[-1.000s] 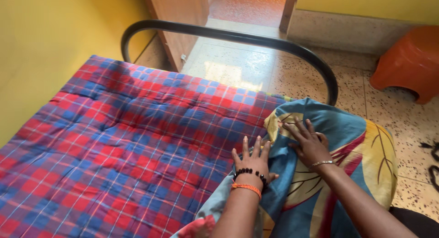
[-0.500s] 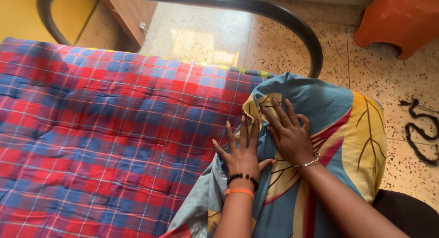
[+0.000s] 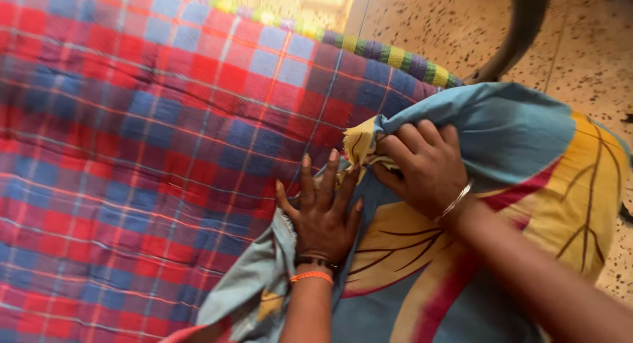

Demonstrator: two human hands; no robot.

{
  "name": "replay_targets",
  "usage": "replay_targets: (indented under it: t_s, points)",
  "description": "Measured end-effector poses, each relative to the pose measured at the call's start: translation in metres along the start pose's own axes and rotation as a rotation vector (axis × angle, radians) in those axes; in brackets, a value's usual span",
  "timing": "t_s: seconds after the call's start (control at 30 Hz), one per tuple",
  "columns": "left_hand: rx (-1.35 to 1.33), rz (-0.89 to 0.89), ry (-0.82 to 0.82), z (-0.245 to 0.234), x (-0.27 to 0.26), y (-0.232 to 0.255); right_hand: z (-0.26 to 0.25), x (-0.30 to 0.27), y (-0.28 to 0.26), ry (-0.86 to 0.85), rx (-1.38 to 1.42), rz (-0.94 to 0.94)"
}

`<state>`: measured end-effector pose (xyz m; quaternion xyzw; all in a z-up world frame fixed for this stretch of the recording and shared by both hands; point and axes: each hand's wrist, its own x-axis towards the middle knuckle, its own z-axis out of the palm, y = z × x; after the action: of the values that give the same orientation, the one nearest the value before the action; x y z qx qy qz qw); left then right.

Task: The person folds a yellow blanket, a striped cloth, and a patterned pillowcase on a bed. They then smooth and fold a large floral-patterned sheet, stacking the folded items on the bed.

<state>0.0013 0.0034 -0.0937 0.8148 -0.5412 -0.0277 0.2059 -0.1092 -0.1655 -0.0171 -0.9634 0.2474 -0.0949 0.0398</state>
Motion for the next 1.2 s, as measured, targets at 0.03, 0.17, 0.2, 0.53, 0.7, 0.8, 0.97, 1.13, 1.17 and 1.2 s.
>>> replay_targets:
  t_s: [0.03,0.17,0.2,0.53,0.7,0.8,0.97,1.13,1.17,1.2]
  points:
    - [0.001,-0.003,-0.011,0.001,0.001,0.000,0.001,0.009,0.012,-0.027,0.021,-0.079]
    - [0.020,-0.031,-0.080,-0.001,-0.006,0.001,0.004,0.015,0.035,-0.064,0.100,-0.280]
    - [0.030,-0.038,-0.070,0.000,-0.004,0.002,0.007,0.016,0.039,-0.031,0.108,-0.303]
    - [0.224,-0.146,-0.132,-0.002,-0.007,0.022,0.013,-0.001,0.046,0.110,0.192,-0.354]
    - [0.243,-0.209,-0.095,-0.002,-0.005,0.032,0.011,0.001,0.045,0.045,0.170,-0.368]
    - [0.233,-0.236,-0.078,-0.003,-0.005,0.034,0.009,0.004,0.043,0.025,0.164,-0.383]
    - [0.194,-0.295,-0.061,-0.001,-0.007,0.039,0.007,0.001,0.041,-0.015,0.137,-0.381]
    - [0.188,-0.284,-0.026,-0.001,-0.006,0.035,0.011,0.004,0.037,-0.007,0.105,-0.389]
    - [0.187,-0.285,-0.027,0.000,-0.007,0.033,0.012,0.004,0.037,-0.006,0.112,-0.391]
    - [0.178,-0.286,-0.031,0.001,-0.010,0.035,0.011,0.001,0.037,-0.012,0.116,-0.390]
